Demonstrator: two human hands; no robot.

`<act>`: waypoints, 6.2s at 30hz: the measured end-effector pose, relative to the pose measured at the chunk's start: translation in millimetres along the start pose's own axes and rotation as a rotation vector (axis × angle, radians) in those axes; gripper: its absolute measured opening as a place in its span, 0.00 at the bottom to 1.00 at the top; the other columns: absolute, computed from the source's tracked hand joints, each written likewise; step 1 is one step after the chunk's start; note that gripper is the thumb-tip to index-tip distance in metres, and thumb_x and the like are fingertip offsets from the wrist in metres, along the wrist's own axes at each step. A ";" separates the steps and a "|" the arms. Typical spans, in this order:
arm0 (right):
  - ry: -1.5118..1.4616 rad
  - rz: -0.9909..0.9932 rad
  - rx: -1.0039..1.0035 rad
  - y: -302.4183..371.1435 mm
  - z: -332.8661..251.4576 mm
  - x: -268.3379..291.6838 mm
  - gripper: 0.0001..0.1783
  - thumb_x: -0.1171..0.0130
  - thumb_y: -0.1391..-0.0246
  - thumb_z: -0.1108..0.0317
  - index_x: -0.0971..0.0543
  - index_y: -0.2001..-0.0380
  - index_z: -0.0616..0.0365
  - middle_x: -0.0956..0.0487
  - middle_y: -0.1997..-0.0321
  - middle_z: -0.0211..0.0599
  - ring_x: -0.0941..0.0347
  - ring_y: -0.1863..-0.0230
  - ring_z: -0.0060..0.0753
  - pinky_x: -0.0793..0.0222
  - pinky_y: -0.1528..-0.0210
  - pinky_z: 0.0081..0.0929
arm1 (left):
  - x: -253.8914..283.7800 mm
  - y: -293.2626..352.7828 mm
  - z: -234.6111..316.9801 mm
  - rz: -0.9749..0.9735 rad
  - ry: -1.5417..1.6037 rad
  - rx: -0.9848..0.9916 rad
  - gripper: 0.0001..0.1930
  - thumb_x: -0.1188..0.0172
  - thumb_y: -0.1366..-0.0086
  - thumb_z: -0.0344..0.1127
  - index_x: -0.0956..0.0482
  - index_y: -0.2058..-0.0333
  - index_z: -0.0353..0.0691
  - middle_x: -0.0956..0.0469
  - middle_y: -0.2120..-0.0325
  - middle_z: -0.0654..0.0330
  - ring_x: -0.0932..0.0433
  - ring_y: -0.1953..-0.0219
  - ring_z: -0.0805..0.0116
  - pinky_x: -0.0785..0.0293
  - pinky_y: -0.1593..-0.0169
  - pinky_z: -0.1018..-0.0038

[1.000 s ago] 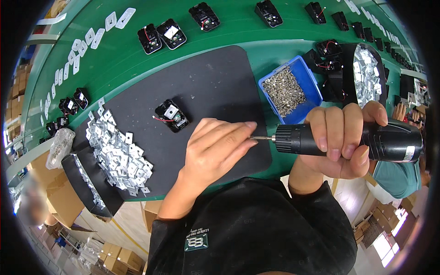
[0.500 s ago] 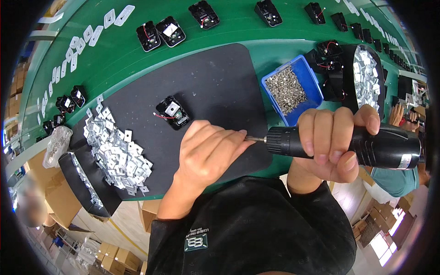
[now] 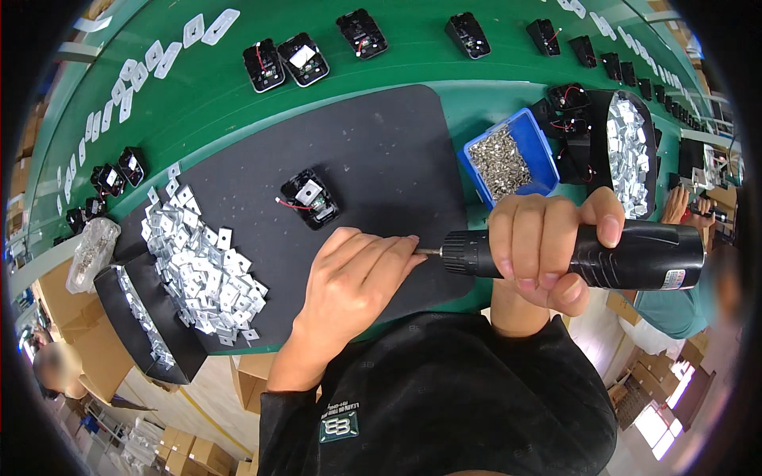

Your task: Assembling electronic housings by inserting small metal components and securing them with screws using an electric screwdriver.

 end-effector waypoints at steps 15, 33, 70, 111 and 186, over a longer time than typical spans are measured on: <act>-0.070 -0.069 -0.055 -5.9 5.3 2.4 0.27 0.40 0.46 0.72 0.38 0.47 0.42 0.30 0.77 0.22 0.31 0.78 0.22 0.33 0.71 0.23 | -4.8 14.5 -13.6 0.087 0.342 0.171 0.09 0.30 0.50 0.28 0.20 0.70 0.33 0.19 0.74 0.57 0.21 0.75 0.63 0.26 0.68 0.72; -0.099 -0.057 -0.038 -4.9 7.7 -3.8 0.26 0.40 0.45 0.71 0.37 0.46 0.40 0.29 0.78 0.22 0.30 0.78 0.21 0.34 0.71 0.23 | -5.9 22.4 -17.8 0.181 0.385 0.133 0.10 0.29 0.52 0.27 0.20 0.71 0.33 0.18 0.75 0.56 0.21 0.76 0.65 0.28 0.71 0.74; 0.279 0.104 0.002 -17.8 83.8 -16.9 0.28 0.40 0.50 0.80 0.42 0.50 0.54 0.28 0.77 0.30 0.30 0.78 0.25 0.27 0.68 0.26 | 7.5 22.2 -61.2 0.011 -0.084 0.357 0.37 0.26 0.64 0.35 0.26 0.49 0.41 0.27 0.58 0.59 0.29 0.54 0.57 0.37 0.47 0.62; 0.695 0.527 0.337 29.0 -34.7 91.9 0.25 0.46 0.46 0.78 0.37 0.44 0.60 0.32 0.77 0.31 0.39 0.76 0.25 0.38 0.68 0.30 | 99.0 -69.4 -203.9 -0.161 -0.757 0.174 0.46 0.27 0.56 0.47 0.38 0.37 0.52 0.37 0.38 0.49 0.41 0.35 0.54 0.48 0.37 0.51; 0.428 0.487 0.297 22.7 -60.9 70.7 0.31 0.44 0.48 0.73 0.41 0.40 0.54 0.34 0.77 0.29 0.36 0.80 0.24 0.35 0.70 0.30 | 30.4 15.8 -47.4 0.354 0.048 0.533 0.21 0.42 0.46 0.24 0.25 0.51 0.36 0.24 0.53 0.56 0.26 0.55 0.66 0.32 0.50 0.71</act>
Point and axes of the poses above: each hand's wrist, its own y-axis away from the middle knuckle, its own x-axis out of the back of the hand, z = x × y, the point moved 1 cm from there along -y, towards the middle knuckle
